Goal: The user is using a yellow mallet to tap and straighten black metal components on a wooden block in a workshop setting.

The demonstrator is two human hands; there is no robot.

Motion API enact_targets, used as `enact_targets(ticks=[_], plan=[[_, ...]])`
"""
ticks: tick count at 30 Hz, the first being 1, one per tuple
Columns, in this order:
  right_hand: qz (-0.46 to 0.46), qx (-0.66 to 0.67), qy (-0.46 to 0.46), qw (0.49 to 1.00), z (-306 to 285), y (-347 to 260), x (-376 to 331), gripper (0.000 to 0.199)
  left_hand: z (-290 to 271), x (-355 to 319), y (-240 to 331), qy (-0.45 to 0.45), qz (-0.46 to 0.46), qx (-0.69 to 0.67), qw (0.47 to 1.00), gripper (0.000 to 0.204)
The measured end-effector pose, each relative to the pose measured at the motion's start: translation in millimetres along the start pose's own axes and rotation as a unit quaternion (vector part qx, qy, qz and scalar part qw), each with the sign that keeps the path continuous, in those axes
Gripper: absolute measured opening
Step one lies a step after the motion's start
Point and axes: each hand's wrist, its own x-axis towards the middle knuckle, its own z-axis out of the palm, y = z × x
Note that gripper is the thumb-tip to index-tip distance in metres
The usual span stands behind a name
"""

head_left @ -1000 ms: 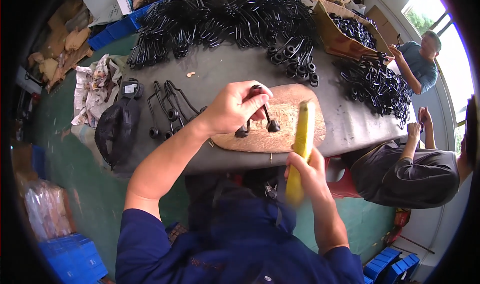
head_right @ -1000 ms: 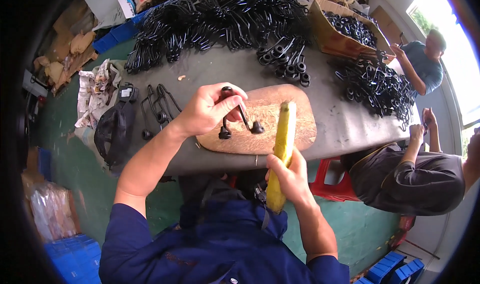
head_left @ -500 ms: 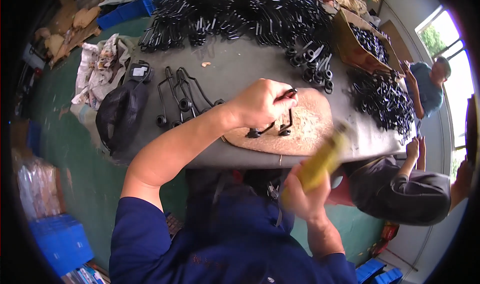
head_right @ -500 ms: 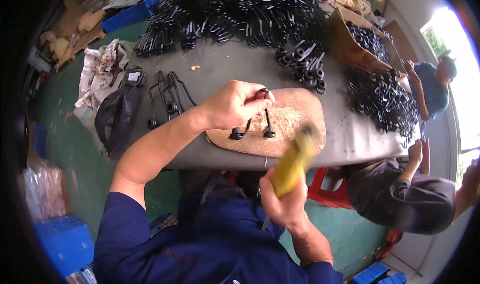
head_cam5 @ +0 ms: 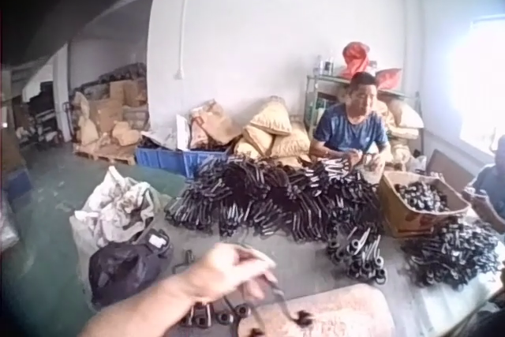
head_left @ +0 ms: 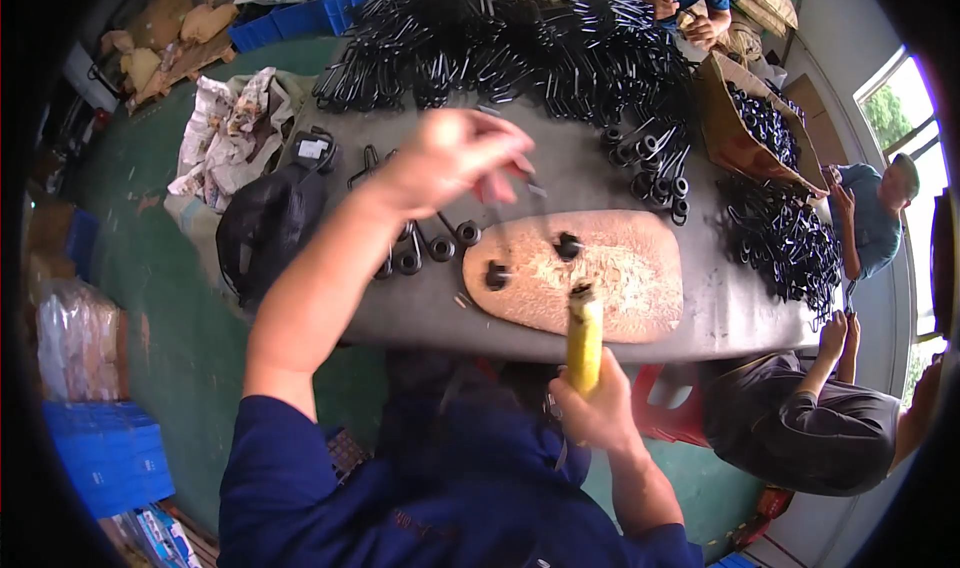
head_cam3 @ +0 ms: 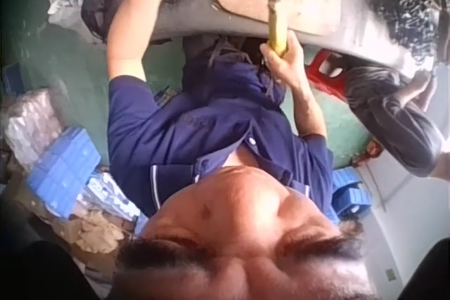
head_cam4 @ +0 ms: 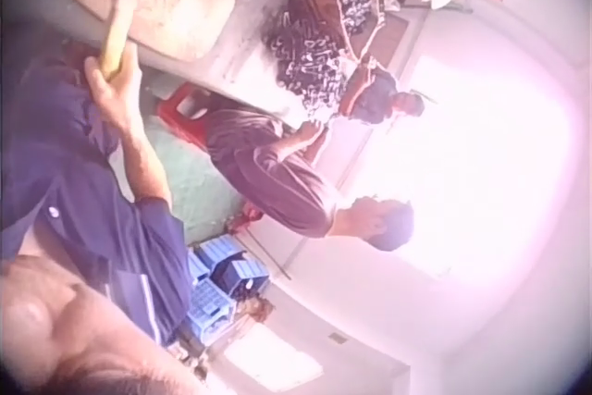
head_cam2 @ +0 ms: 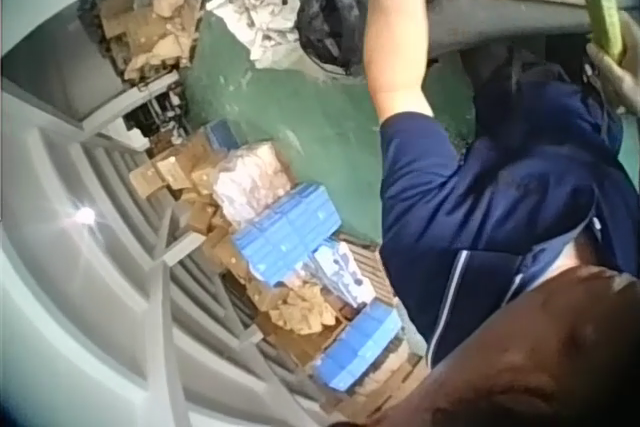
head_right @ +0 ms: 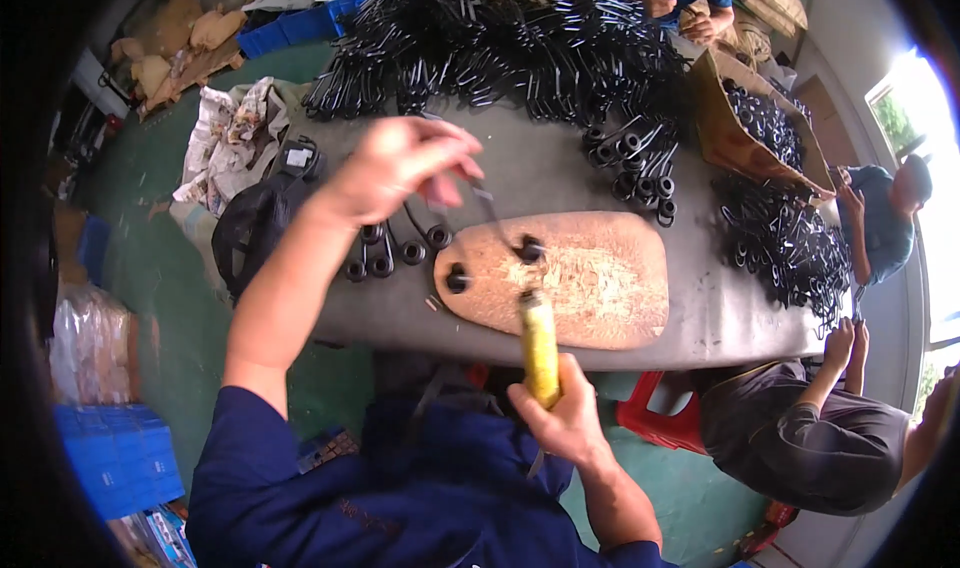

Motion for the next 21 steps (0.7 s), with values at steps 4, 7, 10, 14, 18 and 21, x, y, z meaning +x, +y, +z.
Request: enact_targets(ticks=[4, 7, 10, 14, 18, 21], plan=[[0.083, 0.175, 0.062, 0.979, -46, 30, 26, 0.023, -107, -26, -22, 0.179, -0.041, -0.008, 0.983, 0.024], [0.056, 0.244, 0.157, 0.956, -69, 47, 45, 0.018, -157, -33, -63, 0.26, -0.146, 0.264, 0.917, 0.028], [0.057, 0.281, 0.219, 0.933, -79, 61, 55, 0.017, -148, -15, -71, 0.239, -0.053, 0.65, 0.72, 0.046], [0.071, 0.306, 0.176, 0.933, -82, 65, 61, 0.02, -62, 90, -58, 0.18, 0.088, 0.406, 0.892, 0.035], [0.1, 0.3, 0.161, 0.935, -88, 59, 63, 0.024, 96, 229, -49, 0.058, 0.188, 0.324, 0.925, 0.039], [0.127, 0.345, 0.153, 0.917, -89, 62, 60, 0.029, 166, 292, -61, 0.081, 0.087, 0.452, 0.884, 0.036]])
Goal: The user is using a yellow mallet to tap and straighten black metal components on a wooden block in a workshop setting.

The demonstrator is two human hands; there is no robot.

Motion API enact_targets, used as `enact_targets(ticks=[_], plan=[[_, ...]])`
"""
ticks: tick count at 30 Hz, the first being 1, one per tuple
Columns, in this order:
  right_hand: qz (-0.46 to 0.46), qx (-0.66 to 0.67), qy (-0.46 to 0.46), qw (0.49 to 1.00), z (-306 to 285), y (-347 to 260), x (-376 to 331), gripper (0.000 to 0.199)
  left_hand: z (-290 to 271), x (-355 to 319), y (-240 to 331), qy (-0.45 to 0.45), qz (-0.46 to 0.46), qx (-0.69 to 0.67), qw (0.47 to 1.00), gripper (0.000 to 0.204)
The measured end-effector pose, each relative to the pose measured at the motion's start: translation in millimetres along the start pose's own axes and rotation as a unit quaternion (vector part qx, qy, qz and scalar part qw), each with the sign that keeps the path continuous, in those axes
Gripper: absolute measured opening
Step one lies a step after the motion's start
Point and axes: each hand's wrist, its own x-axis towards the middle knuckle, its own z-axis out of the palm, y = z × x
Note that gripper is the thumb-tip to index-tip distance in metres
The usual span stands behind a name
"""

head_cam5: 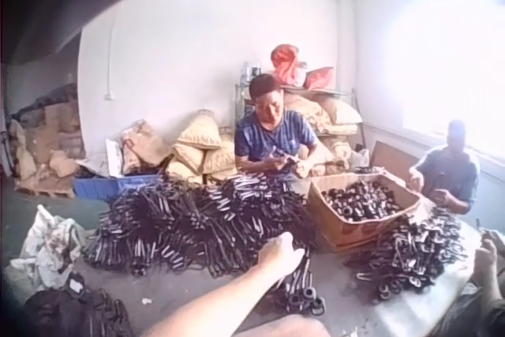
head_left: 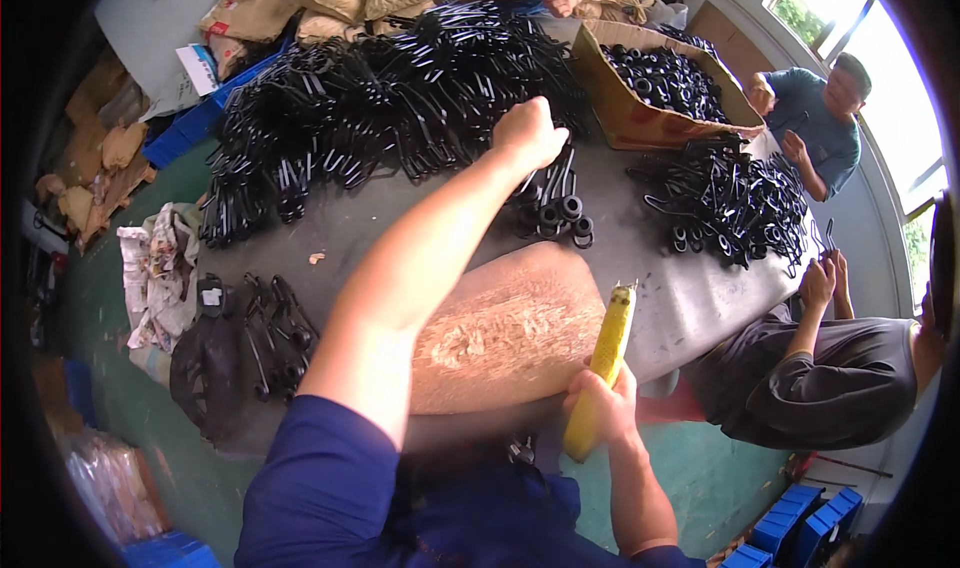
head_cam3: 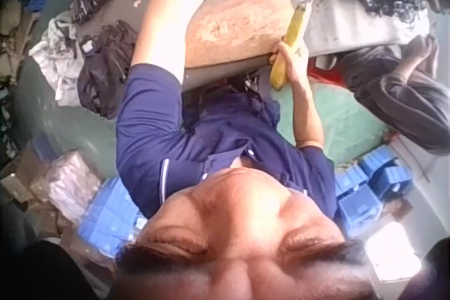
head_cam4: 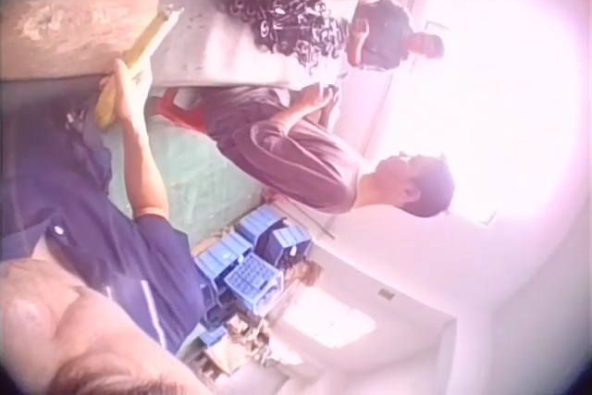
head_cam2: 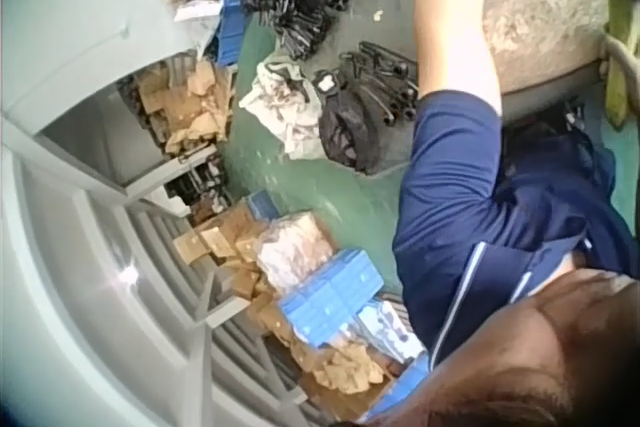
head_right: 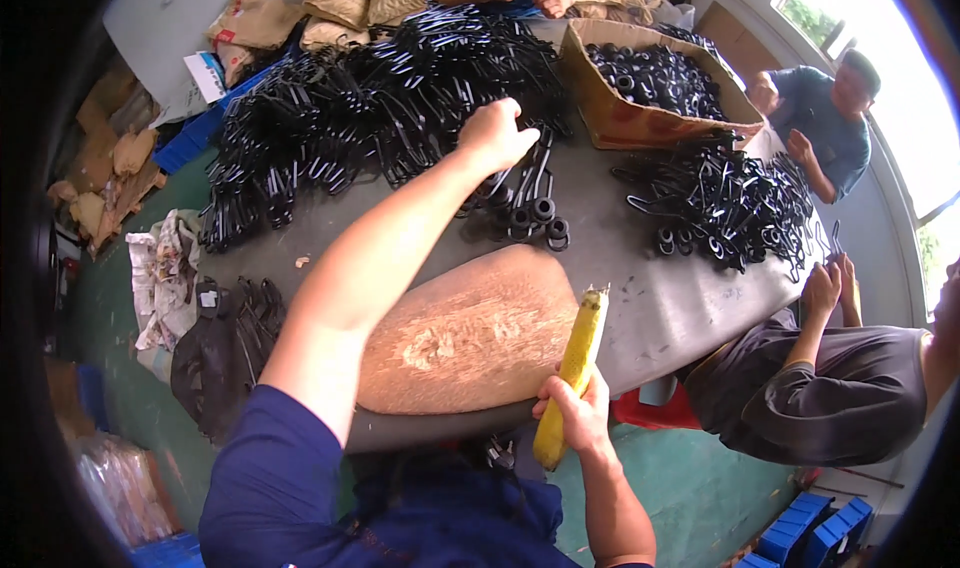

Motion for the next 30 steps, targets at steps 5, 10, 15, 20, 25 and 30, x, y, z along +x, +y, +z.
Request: enact_targets(ticks=[5, 10, 15, 20, 25, 30], plan=[[0.012, 0.005, 0.001, 1.0, -1, 1, 3, 0.031, 9, -8, 8, 0.048, -0.011, -0.013, 0.999, 0.038], [-0.017, -0.014, -0.018, 1.0, -6, 1, 5, 0.029, -46, -120, 7, 0.012, 0.076, -0.432, 0.899, 0.052], [-0.07, -0.031, -0.017, 0.997, -4, 9, 6, 0.025, -87, -237, 6, 0.022, 0.002, -0.588, 0.808, 0.055], [-0.118, -0.083, 0.023, 0.989, 6, 19, -5, 0.021, -105, -283, -9, -0.037, -0.042, -0.574, 0.817, 0.053], [-0.014, -0.121, -0.07, 0.99, 18, 33, -49, 0.024, -123, -286, -14, -0.077, 0.009, -0.452, 0.889, 0.022], [-0.055, -0.12, -0.136, 0.982, 62, -2, -103, 0.028, -116, -285, -53, -0.063, 0.117, -0.419, 0.898, 0.013]])
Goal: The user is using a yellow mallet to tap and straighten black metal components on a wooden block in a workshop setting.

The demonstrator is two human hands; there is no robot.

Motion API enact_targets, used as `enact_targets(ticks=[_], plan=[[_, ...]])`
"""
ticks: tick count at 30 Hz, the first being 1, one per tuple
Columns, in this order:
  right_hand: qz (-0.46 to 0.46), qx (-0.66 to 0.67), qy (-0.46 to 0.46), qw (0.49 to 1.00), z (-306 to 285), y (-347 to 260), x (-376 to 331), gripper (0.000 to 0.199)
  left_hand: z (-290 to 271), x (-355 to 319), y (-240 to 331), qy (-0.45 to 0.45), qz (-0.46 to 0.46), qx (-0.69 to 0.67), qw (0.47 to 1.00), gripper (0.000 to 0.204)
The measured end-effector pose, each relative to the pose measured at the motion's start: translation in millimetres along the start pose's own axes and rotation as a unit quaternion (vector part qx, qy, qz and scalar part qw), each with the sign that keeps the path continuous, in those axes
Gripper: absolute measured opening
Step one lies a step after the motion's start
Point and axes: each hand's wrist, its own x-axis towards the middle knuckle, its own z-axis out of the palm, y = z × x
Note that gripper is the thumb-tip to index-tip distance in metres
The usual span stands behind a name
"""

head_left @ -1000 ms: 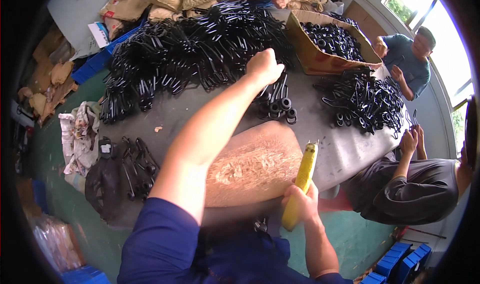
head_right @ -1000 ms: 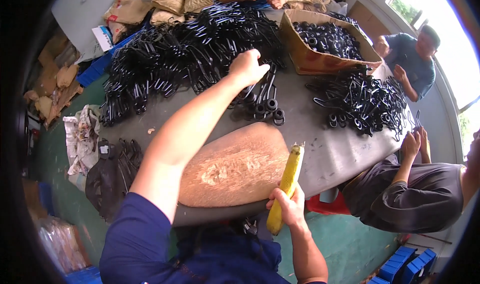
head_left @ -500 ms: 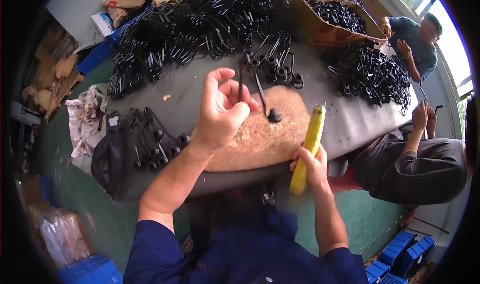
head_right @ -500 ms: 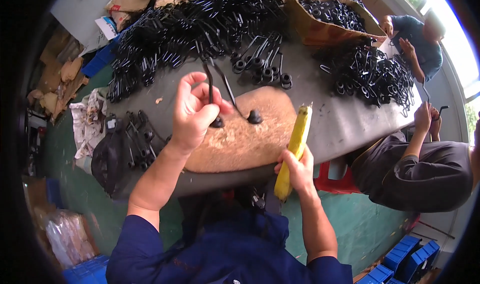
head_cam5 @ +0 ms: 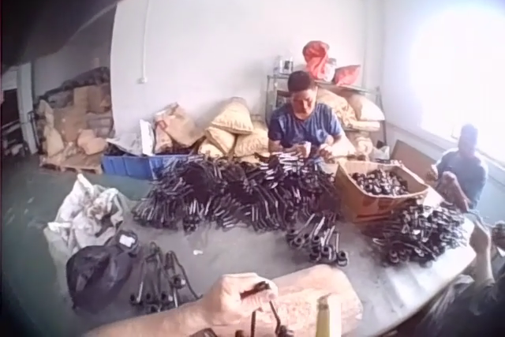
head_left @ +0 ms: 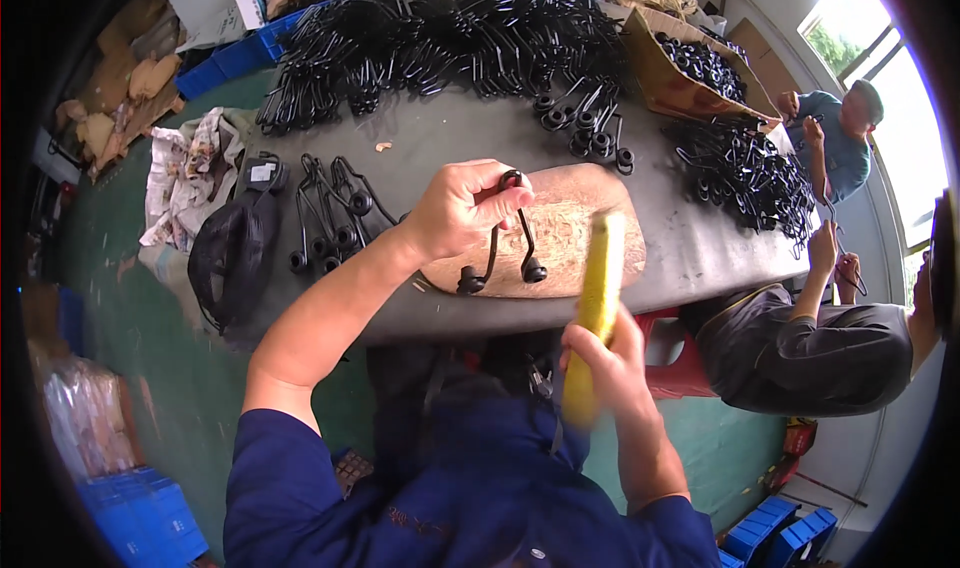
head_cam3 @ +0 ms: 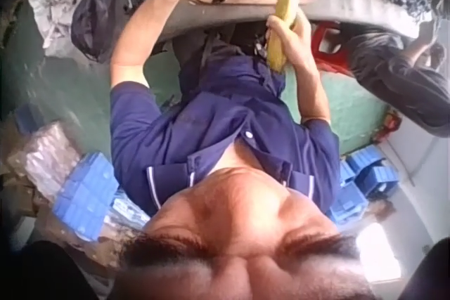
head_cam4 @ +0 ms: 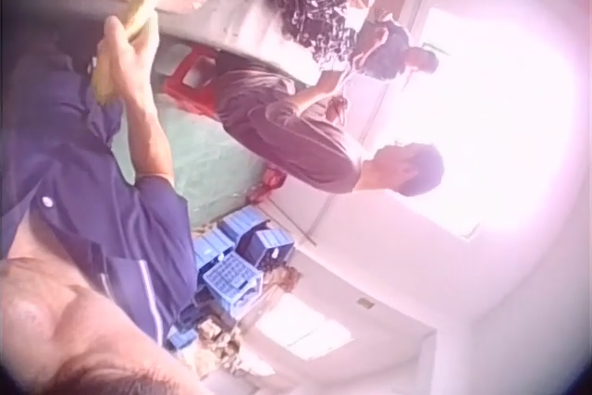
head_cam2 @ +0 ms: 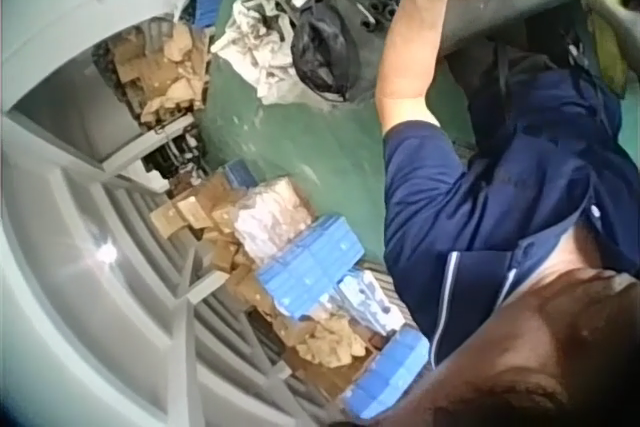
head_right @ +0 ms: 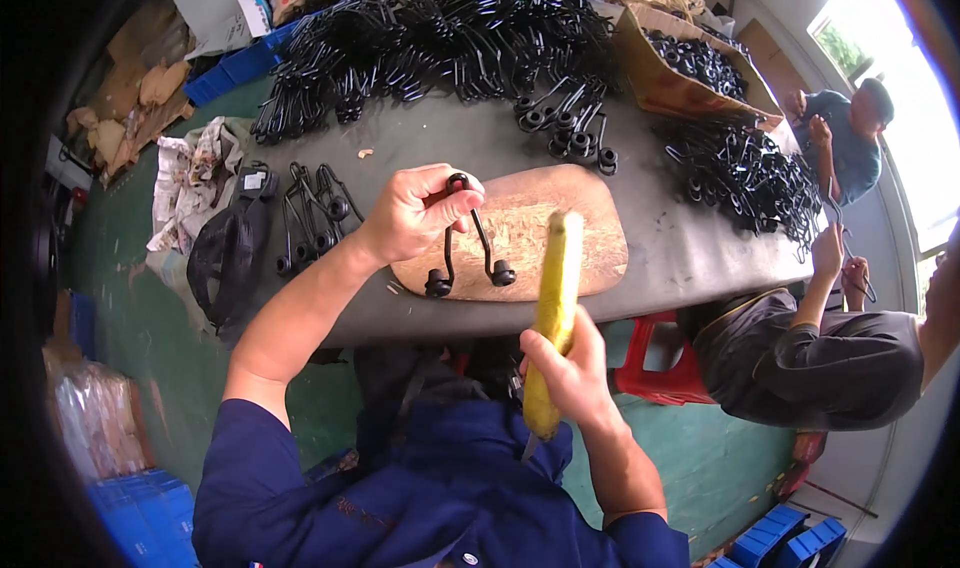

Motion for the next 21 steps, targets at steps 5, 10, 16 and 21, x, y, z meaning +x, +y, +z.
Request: enact_targets(ticks=[5, 10, 16, 21], plan=[[-0.48, -0.142, 0.009, 0.866, 11, -21, -22, 0.042, 3, 0, 5, -0.013, 0.064, 0.075, 0.995, 0.011], [-0.121, -0.337, 0.079, 0.93, 19, 52, -7, 0.026, 4, 1, 3, -0.014, 0.102, 0.123, 0.987, 0.008], [-0.287, -0.175, -0.008, 0.942, 41, 13, -18, 0.017, -5, 6, -3, 0.011, 0.045, 0.076, 0.996, 0.011], [0.092, -0.285, -0.092, 0.95, 59, 51, 17, 0.03, -12, 16, 13, -0.02, -0.005, 0.145, 0.989, 0.013]])
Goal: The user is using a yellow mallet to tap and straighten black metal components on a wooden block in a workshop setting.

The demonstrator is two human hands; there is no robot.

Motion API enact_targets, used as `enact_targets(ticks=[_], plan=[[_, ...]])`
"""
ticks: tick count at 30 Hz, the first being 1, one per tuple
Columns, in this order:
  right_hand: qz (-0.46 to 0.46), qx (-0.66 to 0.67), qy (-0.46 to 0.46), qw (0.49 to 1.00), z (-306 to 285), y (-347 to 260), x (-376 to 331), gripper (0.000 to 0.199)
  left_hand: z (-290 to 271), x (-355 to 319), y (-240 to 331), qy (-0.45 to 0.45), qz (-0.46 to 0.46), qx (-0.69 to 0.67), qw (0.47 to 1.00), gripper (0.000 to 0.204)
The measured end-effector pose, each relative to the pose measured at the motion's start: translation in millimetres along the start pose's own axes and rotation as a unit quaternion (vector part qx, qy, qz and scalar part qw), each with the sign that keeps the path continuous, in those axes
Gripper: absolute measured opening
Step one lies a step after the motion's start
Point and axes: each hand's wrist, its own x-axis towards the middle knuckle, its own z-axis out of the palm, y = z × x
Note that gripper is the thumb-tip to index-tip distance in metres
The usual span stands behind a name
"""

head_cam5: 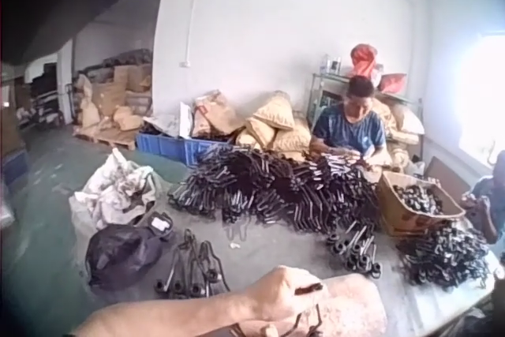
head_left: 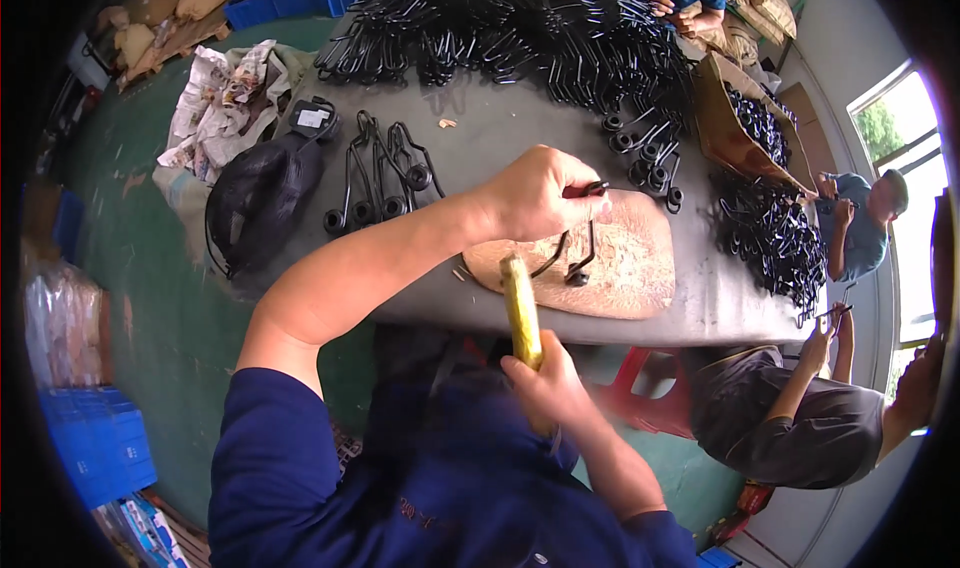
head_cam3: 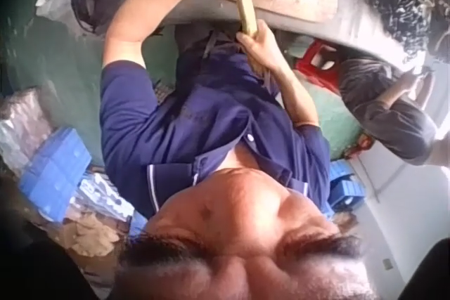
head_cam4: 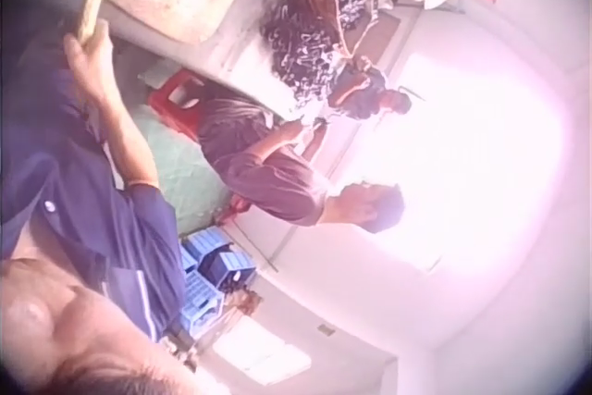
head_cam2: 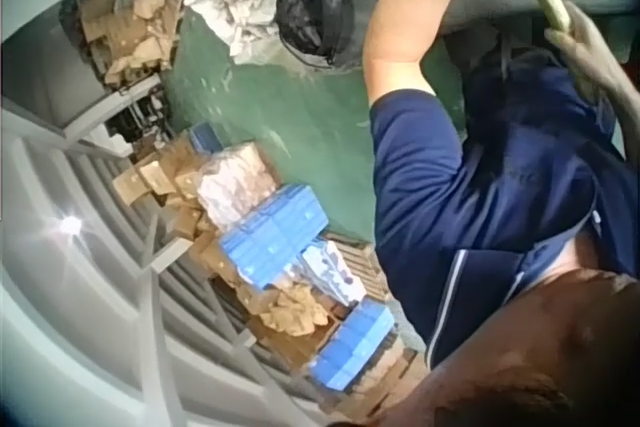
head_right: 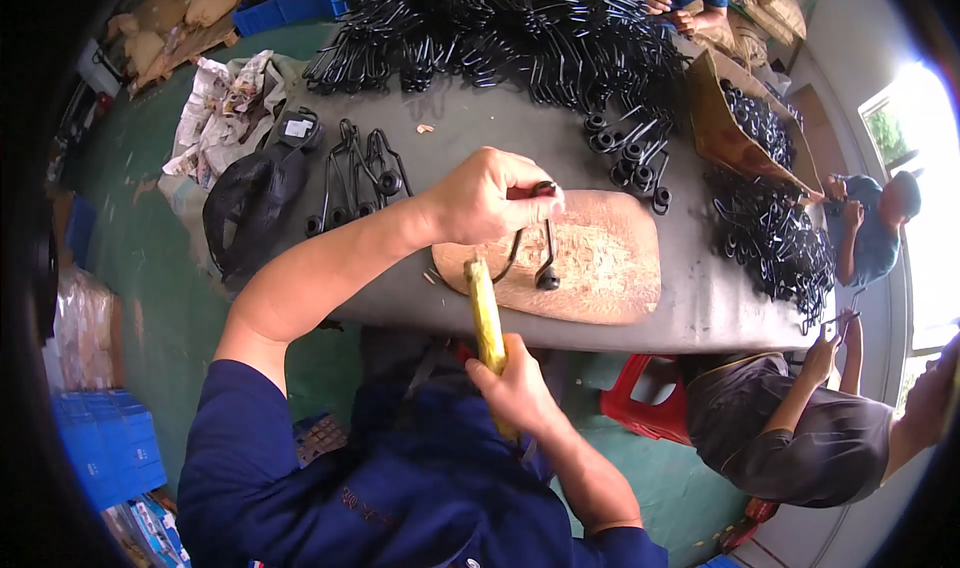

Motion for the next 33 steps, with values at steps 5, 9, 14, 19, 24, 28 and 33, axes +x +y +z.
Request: enact_targets(ticks=[5, 9, 14, 19, 24, 28, 33], plan=[[-0.085, 0.033, -0.082, 0.992, -11, -16, -29, 0.033, -17, -11, -2, 0.012, -0.011, -0.038, 0.999, 0.016], [-0.11, 0.058, 0.076, 0.989, -27, 9, -15, 0.03, -79, -21, 15, 0.114, -0.091, -0.092, 0.985, 0.019], [-0.088, 0.248, 0.186, 0.947, -80, 44, 18, 0.027, -188, -55, -46, 0.18, -0.275, -0.136, 0.935, 0.027], [-0.072, 0.38, 0.218, 0.896, -107, 52, 32, 0.024, -206, -77, -105, 0.173, -0.398, 0.072, 0.898, 0.022], [-0.075, 0.452, 0.197, 0.867, -112, 64, 34, 0.02, -155, 7, -83, 0.147, -0.232, 0.472, 0.838, 0.062], [-0.074, 0.481, 0.153, 0.86, -118, 72, 36, 0.022, -33, 154, -100, 0.094, -0.065, 0.127, 0.985, 0.041], [-0.06, 0.486, 0.135, 0.862, -121, 71, 35, 0.023, 95, 273, -108, 0.095, -0.103, 0.332, 0.933, 0.045]])
